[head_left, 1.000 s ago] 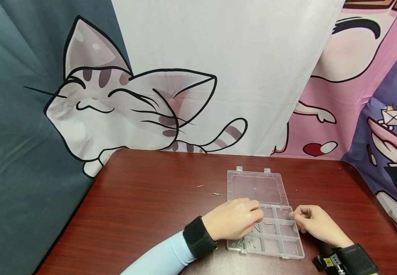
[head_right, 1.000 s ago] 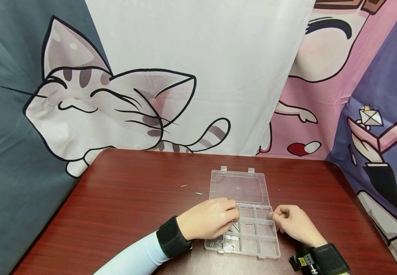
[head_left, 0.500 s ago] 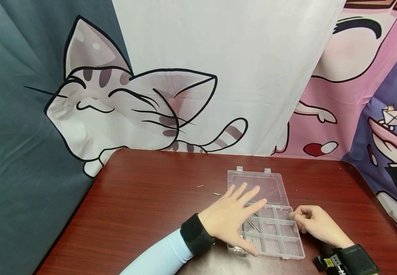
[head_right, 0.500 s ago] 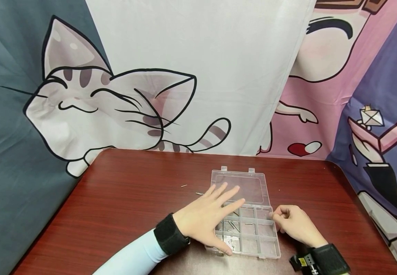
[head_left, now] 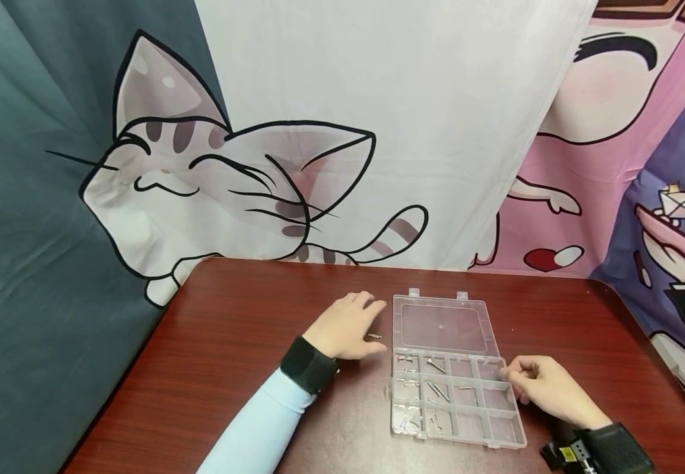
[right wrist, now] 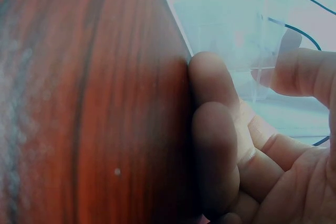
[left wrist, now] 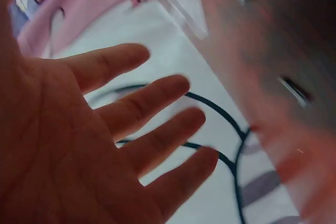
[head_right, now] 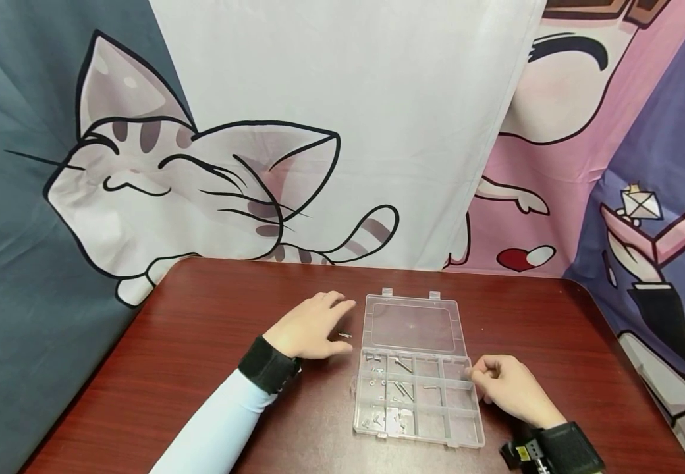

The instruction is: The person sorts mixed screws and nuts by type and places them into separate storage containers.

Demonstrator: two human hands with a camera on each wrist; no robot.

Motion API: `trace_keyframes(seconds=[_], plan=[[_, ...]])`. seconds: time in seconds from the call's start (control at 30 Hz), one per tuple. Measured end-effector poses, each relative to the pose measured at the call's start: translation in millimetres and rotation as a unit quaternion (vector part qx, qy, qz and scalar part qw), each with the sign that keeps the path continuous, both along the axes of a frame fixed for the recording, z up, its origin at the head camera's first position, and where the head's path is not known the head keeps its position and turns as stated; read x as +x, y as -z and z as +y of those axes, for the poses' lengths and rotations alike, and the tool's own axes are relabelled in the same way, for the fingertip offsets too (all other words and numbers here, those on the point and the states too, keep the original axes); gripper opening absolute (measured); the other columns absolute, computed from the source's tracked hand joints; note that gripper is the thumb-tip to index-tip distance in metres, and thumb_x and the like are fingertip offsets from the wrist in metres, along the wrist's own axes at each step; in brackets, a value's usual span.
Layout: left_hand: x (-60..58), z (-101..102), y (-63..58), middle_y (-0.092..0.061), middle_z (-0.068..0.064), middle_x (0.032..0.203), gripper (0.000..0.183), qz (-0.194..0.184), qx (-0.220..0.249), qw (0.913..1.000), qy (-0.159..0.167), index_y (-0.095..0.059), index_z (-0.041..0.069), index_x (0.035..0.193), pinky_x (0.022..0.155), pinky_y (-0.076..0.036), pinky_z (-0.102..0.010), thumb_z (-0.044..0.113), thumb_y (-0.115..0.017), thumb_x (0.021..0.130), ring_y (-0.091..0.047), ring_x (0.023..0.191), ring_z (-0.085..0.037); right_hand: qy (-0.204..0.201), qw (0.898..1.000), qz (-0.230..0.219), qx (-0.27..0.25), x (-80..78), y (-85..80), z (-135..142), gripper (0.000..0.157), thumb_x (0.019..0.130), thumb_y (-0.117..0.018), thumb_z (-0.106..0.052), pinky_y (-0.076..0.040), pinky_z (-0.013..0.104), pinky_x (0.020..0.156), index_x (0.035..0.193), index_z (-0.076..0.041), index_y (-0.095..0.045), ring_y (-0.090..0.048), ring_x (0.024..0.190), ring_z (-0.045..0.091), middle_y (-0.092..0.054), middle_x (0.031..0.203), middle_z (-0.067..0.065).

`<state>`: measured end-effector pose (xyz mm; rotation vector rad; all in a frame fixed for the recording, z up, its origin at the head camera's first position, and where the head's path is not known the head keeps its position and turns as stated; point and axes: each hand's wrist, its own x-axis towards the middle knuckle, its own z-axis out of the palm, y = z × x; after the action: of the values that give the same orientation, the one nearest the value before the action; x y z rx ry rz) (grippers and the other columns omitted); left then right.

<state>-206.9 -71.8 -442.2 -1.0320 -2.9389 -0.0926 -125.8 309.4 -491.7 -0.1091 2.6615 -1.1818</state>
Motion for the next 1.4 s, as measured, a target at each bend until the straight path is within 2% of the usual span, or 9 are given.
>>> trace_keyframes(seconds=[0.1,0.2,0.47,0.53,0.73,1.03,1.2,1.4], plan=[[-9.1,-9,3.5,-0.057,-0.006,0.118,0.057,0.010,-0.004,0.9999,-0.004,-0.062,0.014,0.132,0.090,-0.048,-0.035,0.044,-0.069,0.084,-0.058,0.104,-0.022,0.002,1.000,0.002,0.000,0.6,-0.4,0,0.034,0.092,-0.063,-0.041,-0.044,0.027,0.058,0.081,-0.010,-0.064,-0.056,0.058,0.013,-0.059,0.062,0.001],[-15.4,-15,8.0,-0.060,-0.004,0.103,0.039,0.020,-0.008,0.9998,-0.006,-0.069,0.013,0.117,0.082,-0.051,-0.032,0.031,-0.073,0.083,-0.061,0.091,-0.018,0.003,1.000,0.002,-0.002,1.2,-1.0,0,0.034,0.092,-0.063,-0.041,-0.044,0.027,0.057,0.081,-0.009,-0.064,-0.056,0.058,0.013,-0.059,0.062,0.001],[-22.7,-20,20.6,-0.064,-0.002,0.086,0.007,0.068,-0.006,0.9974,-0.023,-0.073,0.016,0.088,0.075,-0.053,-0.034,0.014,-0.071,0.082,-0.065,0.082,-0.021,0.000,1.000,0.004,0.001,0.2,-2.6,-1,0.032,0.092,-0.063,-0.039,-0.045,0.029,0.058,0.081,-0.009,-0.065,-0.056,0.058,0.014,-0.058,0.063,0.001],[-24.2,-20,22.9,-0.064,-0.001,0.082,0.007,0.080,0.000,0.9966,-0.021,-0.072,0.017,0.082,0.073,-0.053,-0.034,0.010,-0.070,0.081,-0.064,0.079,-0.020,0.001,1.000,0.003,0.002,-0.3,-2.5,-1,0.032,0.093,-0.063,-0.039,-0.045,0.029,0.058,0.081,-0.009,-0.065,-0.056,0.058,0.014,-0.058,0.063,0.001],[-27.9,-21,26.5,-0.056,0.007,0.063,0.029,0.093,0.026,0.9952,-0.017,-0.057,0.023,0.059,0.057,-0.046,-0.030,0.000,-0.065,0.077,-0.054,0.061,-0.013,0.005,1.000,0.001,0.001,0.2,-1.9,-1,0.032,0.092,-0.063,-0.039,-0.045,0.028,0.058,0.081,-0.010,-0.065,-0.056,0.058,0.014,-0.058,0.063,0.001],[-32.3,-24,33.0,-0.046,0.010,0.059,0.029,0.070,0.043,0.9964,-0.023,-0.049,0.024,0.060,0.052,-0.040,-0.027,0.003,-0.065,0.072,-0.045,0.056,-0.011,0.000,1.000,0.005,-0.004,1.4,-2.8,-1,0.031,0.092,-0.063,-0.038,-0.045,0.028,0.057,0.080,-0.009,-0.064,-0.056,0.057,0.013,-0.058,0.062,0.001],[-34.3,-27,36.0,-0.044,0.010,0.059,0.026,0.075,0.039,0.9961,-0.025,-0.048,0.025,0.062,0.050,-0.038,-0.028,0.006,-0.065,0.069,-0.044,0.055,-0.011,0.000,1.000,0.004,-0.001,-0.3,-2.0,-1,0.031,0.092,-0.063,-0.038,-0.045,0.028,0.057,0.080,-0.010,-0.065,-0.056,0.057,0.014,-0.058,0.062,0.001],[-35.2,-24,34.1,-0.044,0.009,0.067,0.020,0.083,0.077,0.9936,-0.004,-0.047,0.023,0.070,0.055,-0.040,-0.027,0.006,-0.058,0.070,-0.045,0.059,-0.010,-0.001,1.000,0.005,-0.004,0.3,-1.7,0,0.032,0.092,-0.063,-0.039,-0.046,0.029,0.057,0.081,-0.009,-0.065,-0.057,0.057,0.014,-0.058,0.064,0.001]])
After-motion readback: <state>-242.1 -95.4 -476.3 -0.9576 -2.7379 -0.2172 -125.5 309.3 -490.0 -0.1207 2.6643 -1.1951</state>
